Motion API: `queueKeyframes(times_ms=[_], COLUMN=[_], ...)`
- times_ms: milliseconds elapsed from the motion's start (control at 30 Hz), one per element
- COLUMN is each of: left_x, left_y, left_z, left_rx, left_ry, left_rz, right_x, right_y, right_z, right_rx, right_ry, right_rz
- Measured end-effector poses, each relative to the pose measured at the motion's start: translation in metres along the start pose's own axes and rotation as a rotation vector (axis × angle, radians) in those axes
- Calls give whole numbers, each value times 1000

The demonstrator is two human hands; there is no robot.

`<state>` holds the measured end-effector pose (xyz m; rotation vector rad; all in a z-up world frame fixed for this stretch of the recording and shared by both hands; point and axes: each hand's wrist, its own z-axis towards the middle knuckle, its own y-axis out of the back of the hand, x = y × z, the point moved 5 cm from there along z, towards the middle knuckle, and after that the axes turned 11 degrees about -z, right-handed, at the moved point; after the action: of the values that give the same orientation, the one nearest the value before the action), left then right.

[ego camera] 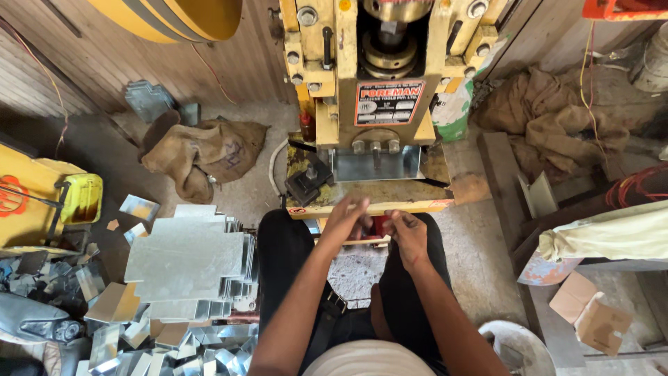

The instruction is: The person repeatedly picks up rectangular metal sheets from a stack, places them into a yellow press machine, and operates the lever to process them. After each cycle, the processed sheet is removed and placed onto a growing pile of finished pieces on the floor.

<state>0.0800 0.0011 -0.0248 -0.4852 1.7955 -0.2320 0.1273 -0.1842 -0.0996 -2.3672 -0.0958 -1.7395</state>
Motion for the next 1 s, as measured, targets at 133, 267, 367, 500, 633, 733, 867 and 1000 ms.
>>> queueKeyframes(times_ms=[133, 267, 367, 500, 633, 733, 867, 1000], left_x=[29, 47, 41, 1, -36, -54, -26, -8], left_y=[-21, -38, -37, -23, -9, 0, -8, -7], left_z=[59, 68, 25, -41, -48, -52, -43, -33], left_rx=[-3, 116, 222, 191, -57, -5, 54, -144], left_ry=[204, 307, 325, 291, 205, 74, -22, -154], left_rz=[-460, -703, -566, -241, -385, -546, -225, 189], right_x=[-7, -3, 23, 90, 115, 108, 81, 84], right_y=[8, 23, 23, 12, 17, 16, 5, -23], right_z=[7, 7, -5, -14, -23, -17, -11, -16], right_rx=[54, 131, 161, 171, 344, 157, -52, -15], right_ry=[22, -20, -125, -143, 13, 126, 94, 205], right_rz=[124, 259, 416, 423, 222, 275, 281, 147])
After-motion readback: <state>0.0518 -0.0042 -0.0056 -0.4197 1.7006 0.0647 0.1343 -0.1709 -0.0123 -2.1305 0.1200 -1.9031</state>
